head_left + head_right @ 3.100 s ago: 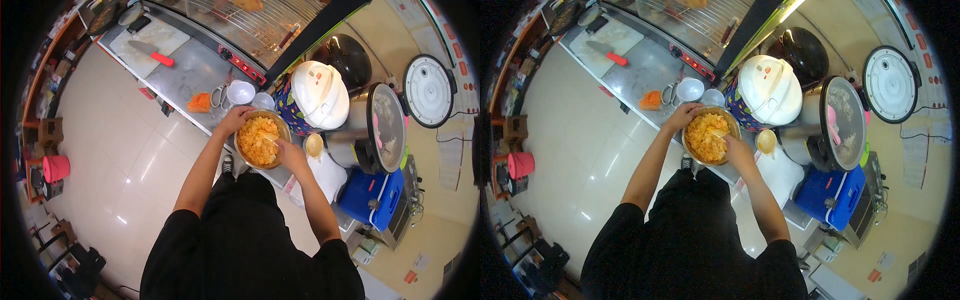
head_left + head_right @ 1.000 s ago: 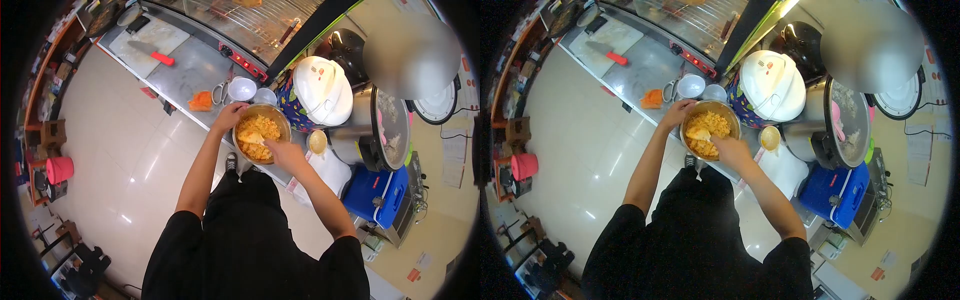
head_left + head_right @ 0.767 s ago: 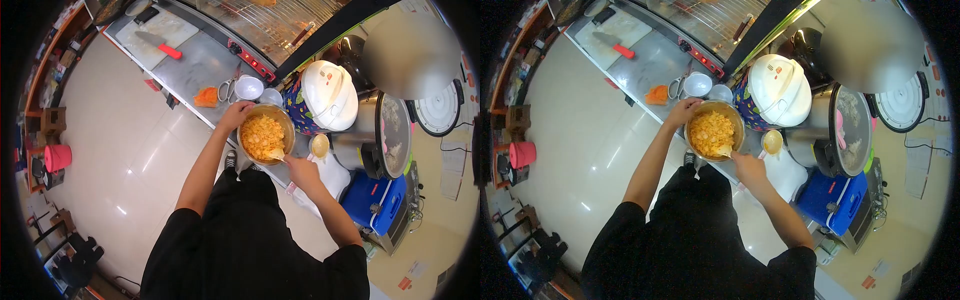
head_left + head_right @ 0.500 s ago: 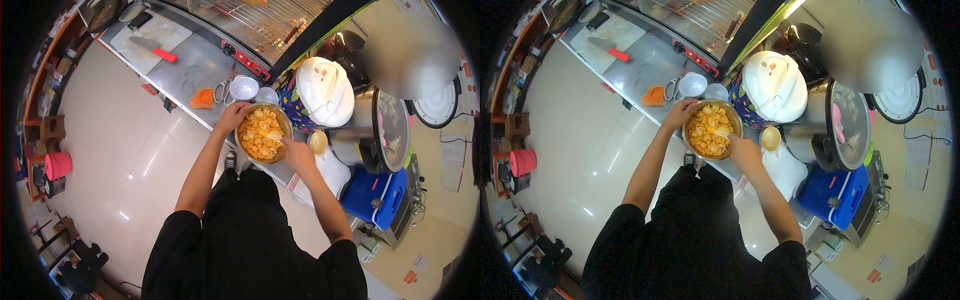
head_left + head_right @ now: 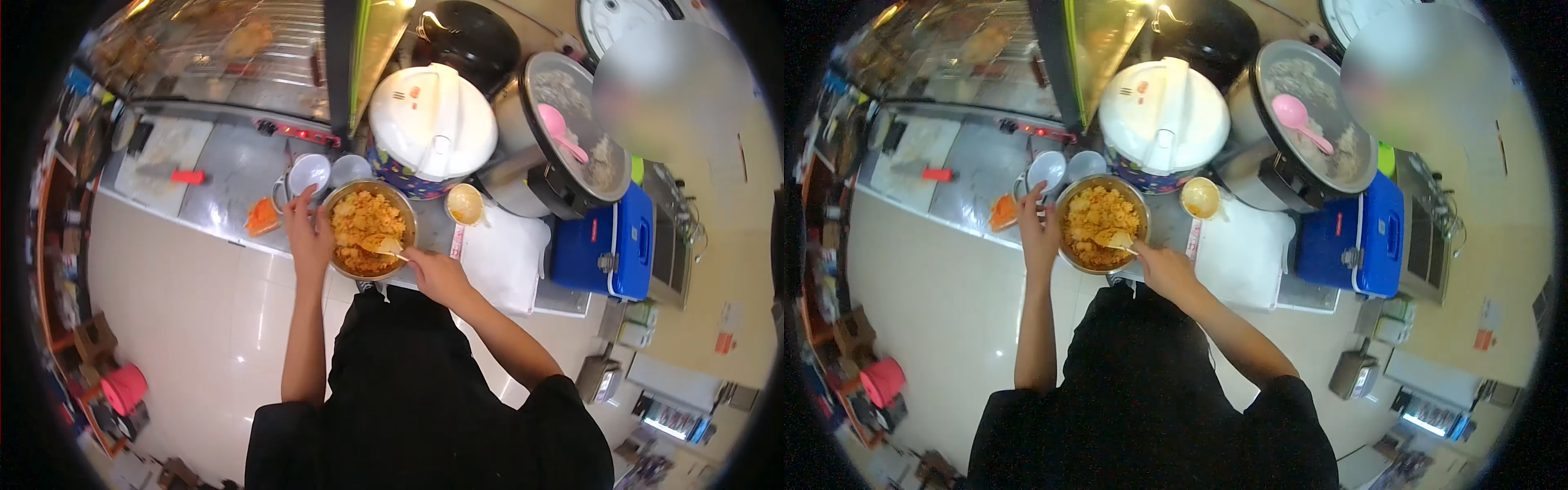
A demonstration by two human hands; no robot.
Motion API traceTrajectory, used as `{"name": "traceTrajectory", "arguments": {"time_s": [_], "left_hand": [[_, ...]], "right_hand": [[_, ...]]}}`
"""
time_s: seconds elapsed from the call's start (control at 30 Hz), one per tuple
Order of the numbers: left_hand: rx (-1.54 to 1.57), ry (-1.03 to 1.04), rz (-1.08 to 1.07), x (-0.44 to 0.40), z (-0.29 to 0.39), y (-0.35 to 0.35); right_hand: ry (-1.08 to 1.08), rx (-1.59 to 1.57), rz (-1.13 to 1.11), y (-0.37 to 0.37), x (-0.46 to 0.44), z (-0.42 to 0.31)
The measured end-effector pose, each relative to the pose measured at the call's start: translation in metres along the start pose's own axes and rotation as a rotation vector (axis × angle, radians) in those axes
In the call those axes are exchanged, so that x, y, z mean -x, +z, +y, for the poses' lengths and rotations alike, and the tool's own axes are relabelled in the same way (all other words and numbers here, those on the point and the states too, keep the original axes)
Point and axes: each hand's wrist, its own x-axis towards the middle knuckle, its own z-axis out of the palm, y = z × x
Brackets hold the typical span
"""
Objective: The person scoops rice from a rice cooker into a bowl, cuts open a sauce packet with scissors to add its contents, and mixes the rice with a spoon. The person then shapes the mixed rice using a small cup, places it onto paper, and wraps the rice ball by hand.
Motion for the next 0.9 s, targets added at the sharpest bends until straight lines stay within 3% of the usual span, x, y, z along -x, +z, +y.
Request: {"name": "traceTrajectory", "arguments": {"time_s": [0.03,0.1,0.17,0.23,0.27,0.33,0.4,0.47,0.5,0.6,0.7,0.83,0.9], "left_hand": [[0.088,0.056,0.021,0.004,0.040,0.011],[0.339,-0.057,-0.341,0.016,0.092,0.048],[0.755,-0.295,-0.695,0.034,0.083,0.115],[0.625,-0.434,-0.805,0.032,0.103,0.138],[0.674,-0.436,-0.787,0.025,0.109,0.139],[0.763,-0.451,-0.759,0.016,0.117,0.131],[0.727,-0.640,-0.697,0.011,0.114,0.139],[0.679,-0.834,-0.564,0.029,0.094,0.172],[0.587,-0.949,-0.608,0.035,0.085,0.194],[0.239,-0.618,-0.457,0.048,0.046,0.263],[0.491,-0.652,-0.364,0.040,0.071,0.272],[0.210,-0.606,-0.200,0.060,0.050,0.284],[0.564,-0.850,-0.346,0.053,0.091,0.235]], "right_hand": [[0.007,-0.025,-0.017,0.000,0.003,0.003],[-0.013,-0.044,0.009,0.009,0.009,0.009],[-0.084,-0.026,0.110,0.028,0.007,0.019],[-0.232,-0.171,0.291,0.007,0.019,0.017],[-0.310,-0.242,0.384,-0.012,0.026,0.014],[-0.026,-0.402,0.456,-0.040,0.058,0.032],[0.261,-0.701,0.610,-0.017,0.068,0.104],[0.459,-1.119,0.641,-0.006,0.052,0.154],[0.502,-1.162,0.658,0.001,0.038,0.165],[0.575,-1.395,0.679,0.000,-0.013,0.169],[0.565,-1.551,0.656,0.003,-0.028,0.166],[0.541,-1.632,0.699,-0.013,-0.004,0.145],[0.475,-1.623,0.699,-0.039,0.019,0.117]]}}
